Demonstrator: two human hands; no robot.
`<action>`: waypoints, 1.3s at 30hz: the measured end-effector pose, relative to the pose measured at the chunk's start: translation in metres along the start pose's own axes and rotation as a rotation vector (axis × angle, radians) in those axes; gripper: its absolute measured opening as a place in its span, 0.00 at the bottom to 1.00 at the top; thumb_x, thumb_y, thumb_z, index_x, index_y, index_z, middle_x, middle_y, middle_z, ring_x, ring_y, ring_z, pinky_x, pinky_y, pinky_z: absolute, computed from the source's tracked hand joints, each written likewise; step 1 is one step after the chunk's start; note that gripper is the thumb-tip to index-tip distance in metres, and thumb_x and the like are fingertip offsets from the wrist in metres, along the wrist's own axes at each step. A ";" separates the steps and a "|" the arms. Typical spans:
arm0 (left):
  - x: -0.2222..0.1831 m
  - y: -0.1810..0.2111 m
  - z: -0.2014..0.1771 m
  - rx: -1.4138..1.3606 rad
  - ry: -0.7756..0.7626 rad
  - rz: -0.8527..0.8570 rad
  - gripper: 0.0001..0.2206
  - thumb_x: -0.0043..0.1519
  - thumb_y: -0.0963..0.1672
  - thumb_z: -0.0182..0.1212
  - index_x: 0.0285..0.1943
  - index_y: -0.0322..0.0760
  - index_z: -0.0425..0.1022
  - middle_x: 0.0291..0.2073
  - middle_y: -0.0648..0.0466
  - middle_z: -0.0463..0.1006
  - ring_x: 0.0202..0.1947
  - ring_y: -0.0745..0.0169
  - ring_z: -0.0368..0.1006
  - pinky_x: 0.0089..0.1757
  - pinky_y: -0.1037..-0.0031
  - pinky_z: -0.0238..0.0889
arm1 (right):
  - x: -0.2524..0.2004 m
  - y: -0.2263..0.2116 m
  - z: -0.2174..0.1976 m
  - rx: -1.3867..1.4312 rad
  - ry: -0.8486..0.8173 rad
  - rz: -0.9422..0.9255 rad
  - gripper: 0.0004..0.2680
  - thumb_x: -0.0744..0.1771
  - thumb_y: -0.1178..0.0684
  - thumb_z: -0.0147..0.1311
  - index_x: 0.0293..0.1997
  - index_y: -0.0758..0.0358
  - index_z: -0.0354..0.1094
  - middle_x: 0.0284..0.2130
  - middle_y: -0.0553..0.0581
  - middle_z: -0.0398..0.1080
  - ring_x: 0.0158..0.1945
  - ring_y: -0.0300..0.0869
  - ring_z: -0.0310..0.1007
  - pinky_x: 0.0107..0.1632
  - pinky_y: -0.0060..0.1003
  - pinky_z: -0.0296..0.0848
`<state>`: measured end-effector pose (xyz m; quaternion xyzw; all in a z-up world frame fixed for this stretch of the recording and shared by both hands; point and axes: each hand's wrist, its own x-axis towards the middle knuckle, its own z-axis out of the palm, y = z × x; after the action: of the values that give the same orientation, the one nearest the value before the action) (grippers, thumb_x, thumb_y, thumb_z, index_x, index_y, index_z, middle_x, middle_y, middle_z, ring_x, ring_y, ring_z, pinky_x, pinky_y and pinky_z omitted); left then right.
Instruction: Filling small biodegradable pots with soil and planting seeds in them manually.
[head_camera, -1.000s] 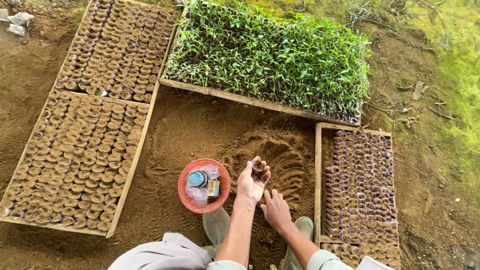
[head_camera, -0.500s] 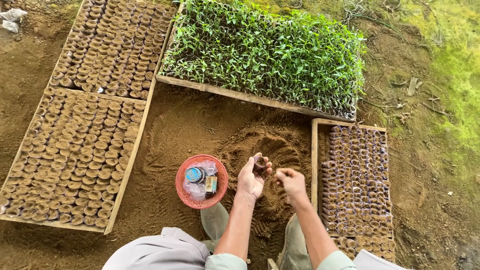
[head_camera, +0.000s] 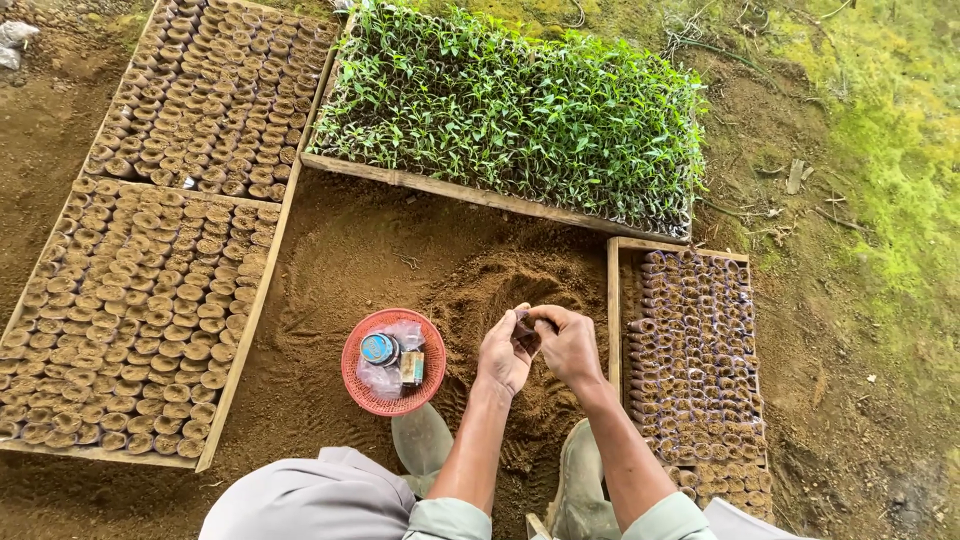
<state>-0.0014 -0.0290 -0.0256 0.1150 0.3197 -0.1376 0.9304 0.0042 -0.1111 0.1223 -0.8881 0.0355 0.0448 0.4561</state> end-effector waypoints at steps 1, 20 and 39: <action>-0.002 -0.001 0.001 0.001 0.000 -0.004 0.13 0.69 0.46 0.56 0.54 0.33 0.78 0.45 0.38 0.82 0.40 0.45 0.81 0.43 0.62 0.78 | -0.002 -0.001 -0.002 -0.001 0.003 0.003 0.10 0.65 0.65 0.56 0.38 0.54 0.83 0.29 0.56 0.80 0.34 0.42 0.81 0.38 0.37 0.80; -0.001 -0.027 0.009 -0.054 -0.060 -0.150 0.14 0.68 0.48 0.57 0.51 0.33 0.80 0.41 0.37 0.83 0.36 0.43 0.82 0.40 0.60 0.80 | -0.033 -0.014 -0.035 -0.051 0.246 -0.194 0.05 0.67 0.62 0.55 0.43 0.67 0.77 0.46 0.70 0.76 0.40 0.55 0.80 0.40 0.46 0.81; -0.032 -0.043 0.026 -0.041 -0.280 -0.079 0.16 0.70 0.43 0.52 0.66 0.36 0.71 0.45 0.37 0.83 0.44 0.40 0.81 0.49 0.55 0.77 | -0.037 0.033 -0.001 0.637 0.354 0.370 0.13 0.66 0.54 0.65 0.55 0.65 0.75 0.38 0.55 0.73 0.39 0.33 0.69 0.43 0.28 0.74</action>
<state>-0.0252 -0.0710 0.0094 0.0628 0.1938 -0.1823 0.9619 -0.0363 -0.1301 0.1009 -0.6751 0.2849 -0.0406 0.6793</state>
